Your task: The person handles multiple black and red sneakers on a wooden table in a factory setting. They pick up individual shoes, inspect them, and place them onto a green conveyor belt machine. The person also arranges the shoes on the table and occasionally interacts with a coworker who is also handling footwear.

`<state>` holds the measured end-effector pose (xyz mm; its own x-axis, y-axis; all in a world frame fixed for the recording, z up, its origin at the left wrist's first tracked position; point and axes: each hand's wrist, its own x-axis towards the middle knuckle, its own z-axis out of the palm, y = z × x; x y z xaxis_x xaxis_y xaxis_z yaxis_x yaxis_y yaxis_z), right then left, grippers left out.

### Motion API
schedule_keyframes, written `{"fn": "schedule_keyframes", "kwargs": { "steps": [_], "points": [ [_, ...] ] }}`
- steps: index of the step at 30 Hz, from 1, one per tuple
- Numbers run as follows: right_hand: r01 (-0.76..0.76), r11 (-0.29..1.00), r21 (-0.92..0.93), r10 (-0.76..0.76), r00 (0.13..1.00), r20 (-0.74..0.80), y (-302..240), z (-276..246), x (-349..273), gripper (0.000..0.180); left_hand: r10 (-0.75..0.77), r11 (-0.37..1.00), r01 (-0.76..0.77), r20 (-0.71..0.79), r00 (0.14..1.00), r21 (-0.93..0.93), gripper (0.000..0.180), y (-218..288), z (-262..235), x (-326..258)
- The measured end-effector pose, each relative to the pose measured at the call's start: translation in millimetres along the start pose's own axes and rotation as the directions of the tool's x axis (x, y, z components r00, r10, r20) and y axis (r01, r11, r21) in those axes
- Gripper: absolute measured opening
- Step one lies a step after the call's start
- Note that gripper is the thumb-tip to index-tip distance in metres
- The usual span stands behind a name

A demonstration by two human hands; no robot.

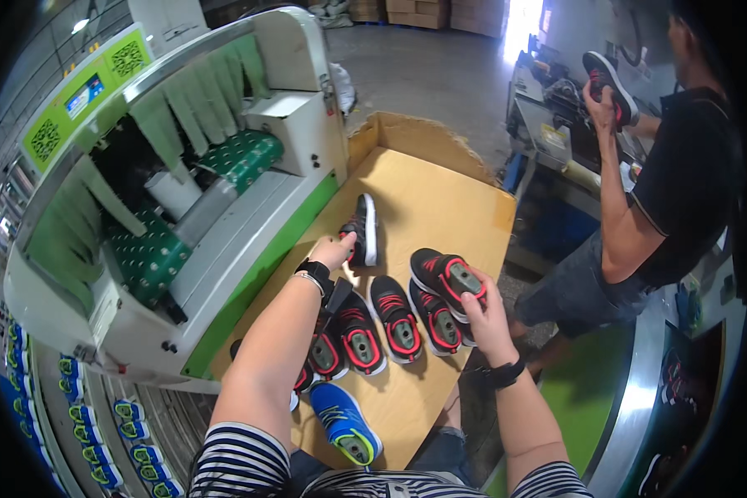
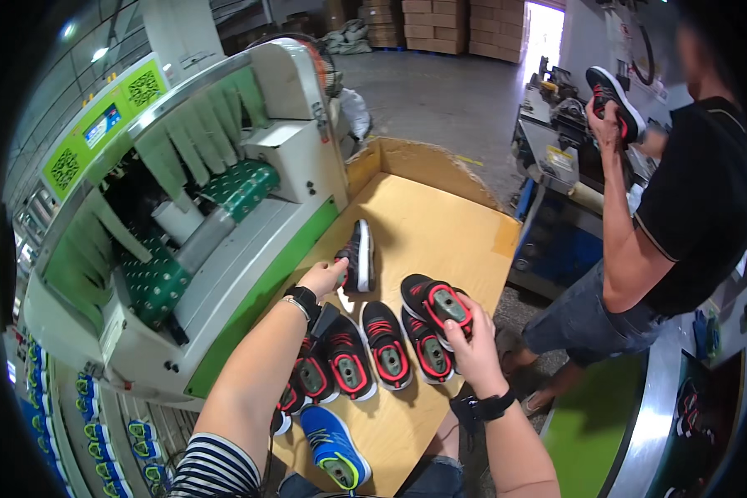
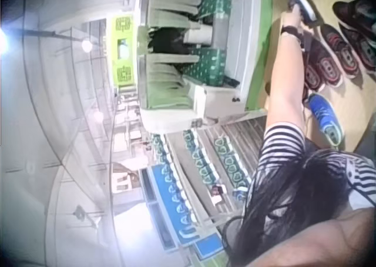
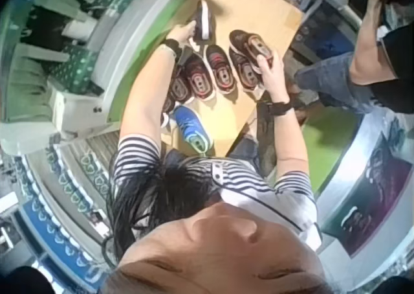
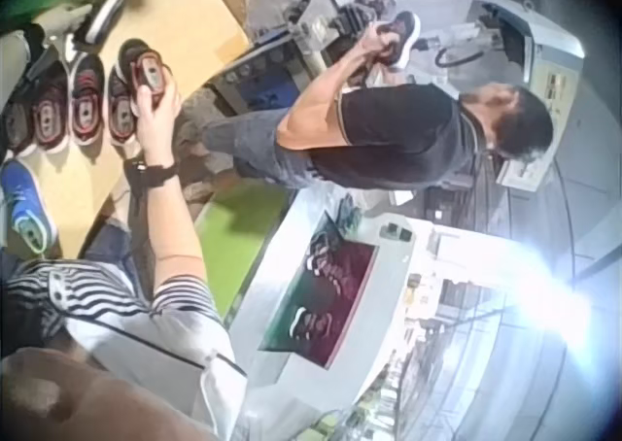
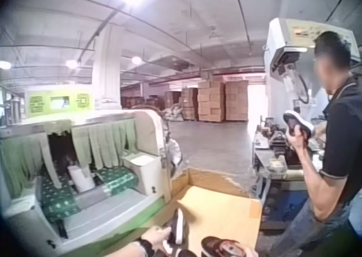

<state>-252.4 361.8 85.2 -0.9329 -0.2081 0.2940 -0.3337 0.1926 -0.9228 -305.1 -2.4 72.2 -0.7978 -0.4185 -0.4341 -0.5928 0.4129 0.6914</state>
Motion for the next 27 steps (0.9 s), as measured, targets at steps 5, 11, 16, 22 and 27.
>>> {"fn": "schedule_keyframes", "kwargs": {
  "steps": [5, 11, 16, 22, 27],
  "points": [
    [-0.071, 0.997, 0.032, 0.071, 0.997, -0.025, -5, 6, -9, 0.074, -0.04, 0.988, 0.049, 0.062, 0.997, -0.148, 0.076, 37, 28, -13],
    [-0.054, 0.999, 0.007, 0.054, 0.997, -0.061, -7, 9, -11, 0.076, 0.212, 0.977, -0.211, -0.052, 0.976, 0.02, 0.071, 28, 43, 5],
    [-0.006, 0.999, 0.042, 0.009, 0.997, -0.083, -1, 11, -11, 0.074, 0.044, 0.891, -0.022, 0.038, 0.998, -0.452, 0.053, 20, -26, -39],
    [-0.038, 0.969, 0.243, 0.045, 0.999, -0.025, -7, 10, -10, 0.068, 0.115, 0.766, -0.163, -0.118, 0.986, -0.622, 0.037, -13, -132, -178],
    [-0.045, 0.99, 0.131, 0.061, 0.99, -0.124, -58, 20, -6, 0.052, 0.149, 0.855, -0.328, -0.415, 0.898, -0.401, 0.055, -77, -146, -256]
  ]
}}
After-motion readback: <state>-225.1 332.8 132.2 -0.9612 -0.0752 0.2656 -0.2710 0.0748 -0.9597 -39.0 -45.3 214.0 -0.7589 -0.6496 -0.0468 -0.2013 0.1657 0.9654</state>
